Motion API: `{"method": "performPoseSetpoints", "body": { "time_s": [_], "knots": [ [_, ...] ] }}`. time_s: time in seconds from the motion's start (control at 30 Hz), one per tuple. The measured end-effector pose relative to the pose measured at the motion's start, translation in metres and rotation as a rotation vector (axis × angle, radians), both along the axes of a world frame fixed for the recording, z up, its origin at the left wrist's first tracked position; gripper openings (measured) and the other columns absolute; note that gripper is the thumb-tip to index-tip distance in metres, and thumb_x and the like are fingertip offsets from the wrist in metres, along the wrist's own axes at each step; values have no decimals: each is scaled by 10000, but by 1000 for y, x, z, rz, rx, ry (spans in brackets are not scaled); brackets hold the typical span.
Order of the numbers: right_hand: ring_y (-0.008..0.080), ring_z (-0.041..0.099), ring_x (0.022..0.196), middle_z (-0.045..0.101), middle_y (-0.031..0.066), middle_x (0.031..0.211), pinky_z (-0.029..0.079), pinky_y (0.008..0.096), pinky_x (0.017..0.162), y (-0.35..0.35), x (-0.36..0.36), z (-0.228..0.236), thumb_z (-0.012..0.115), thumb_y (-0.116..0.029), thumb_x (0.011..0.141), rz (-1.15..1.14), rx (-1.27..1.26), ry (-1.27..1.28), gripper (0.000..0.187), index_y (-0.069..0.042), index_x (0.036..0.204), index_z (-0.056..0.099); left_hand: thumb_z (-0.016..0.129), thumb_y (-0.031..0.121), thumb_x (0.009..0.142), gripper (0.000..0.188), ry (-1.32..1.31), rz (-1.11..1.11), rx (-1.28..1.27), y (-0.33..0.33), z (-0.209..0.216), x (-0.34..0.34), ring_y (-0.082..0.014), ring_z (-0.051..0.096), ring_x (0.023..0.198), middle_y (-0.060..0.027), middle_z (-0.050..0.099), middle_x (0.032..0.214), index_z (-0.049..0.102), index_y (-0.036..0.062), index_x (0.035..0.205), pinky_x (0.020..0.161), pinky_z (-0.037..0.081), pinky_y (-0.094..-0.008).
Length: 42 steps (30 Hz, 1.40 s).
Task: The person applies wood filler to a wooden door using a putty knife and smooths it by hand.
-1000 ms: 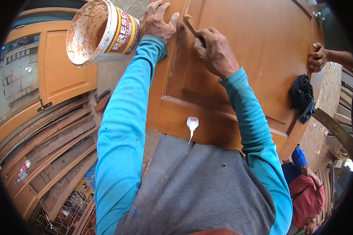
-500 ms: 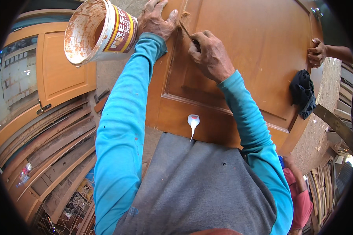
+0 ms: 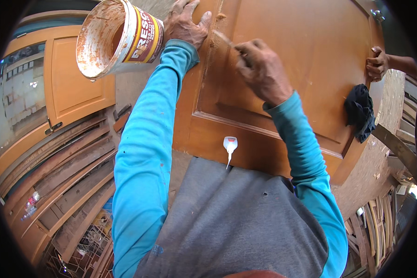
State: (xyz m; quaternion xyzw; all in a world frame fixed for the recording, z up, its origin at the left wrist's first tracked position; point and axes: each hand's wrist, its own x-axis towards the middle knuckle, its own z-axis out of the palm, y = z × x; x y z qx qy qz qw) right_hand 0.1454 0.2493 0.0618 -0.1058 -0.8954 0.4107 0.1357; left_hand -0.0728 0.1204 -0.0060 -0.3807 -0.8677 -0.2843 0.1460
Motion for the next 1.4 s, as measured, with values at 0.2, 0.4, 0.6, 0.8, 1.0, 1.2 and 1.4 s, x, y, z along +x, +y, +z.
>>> {"method": "performPoseSetpoints", "body": {
  "time_s": [0.2, 0.4, 0.6, 0.8, 1.0, 1.2, 1.4],
  "knots": [
    [359, 677, 1024, 687, 176, 1026, 564, 438, 891, 49, -18, -1, 661, -54, 890, 127, 399, 38, 192, -32, 1075, 704, 795, 475, 899, 590, 12, 18, -46, 2, 3, 3, -347, 544, 1382, -166, 587, 1466, 710, 81, 1329, 1160, 457, -464],
    [341, 677, 1009, 683, 140, 979, 564, 442, 863, 57, -51, 3, 643, -88, 910, 214, 610, -75, 147, -39, 1037, 697, 810, 493, 867, 676, 32, 41, -98, 4, 11, 12, -387, 502, 1410, -207, 532, 1500, 663, 107, 1403, 1171, 442, -496],
    [314, 683, 1008, 688, 111, 969, 554, 435, 851, 65, -61, 6, 627, -104, 908, 235, 663, -25, 119, -77, 1000, 698, 813, 488, 837, 676, 13, 70, -117, 7, 10, 8, -397, 466, 1418, -196, 505, 1504, 670, 127, 1391, 1173, 430, -511],
    [297, 681, 1030, 690, 86, 969, 540, 426, 873, 72, -62, 5, 614, -113, 912, 212, 702, -75, 108, -97, 973, 701, 829, 503, 807, 672, -41, 100, -116, 13, 13, 5, -399, 471, 1372, -170, 500, 1469, 673, 135, 1347, 1177, 413, -509],
    [290, 680, 1039, 695, 79, 978, 530, 433, 884, 75, -71, 8, 609, -118, 913, 210, 727, -11, 127, -112, 990, 710, 833, 526, 787, 701, -9, 105, -101, 13, 11, 6, -388, 454, 1384, -158, 496, 1473, 661, 139, 1346, 1185, 397, -509],
    [269, 679, 1065, 706, 59, 1016, 521, 428, 899, 81, -74, 7, 612, -160, 926, 208, 777, -19, 136, -127, 1000, 720, 830, 522, 782, 711, -19, 120, -107, 21, 16, 11, -374, 456, 1389, -149, 505, 1463, 645, 138, 1351, 1182, 398, -506],
    [284, 668, 1074, 710, 58, 1074, 522, 427, 940, 74, -75, 19, 638, -76, 891, 258, 750, -84, 247, -168, 1099, 734, 829, 520, 793, 713, -4, 108, -74, 10, 9, 5, -388, 474, 1382, -152, 500, 1482, 636, 139, 1365, 1166, 420, -512]
  ]
}}
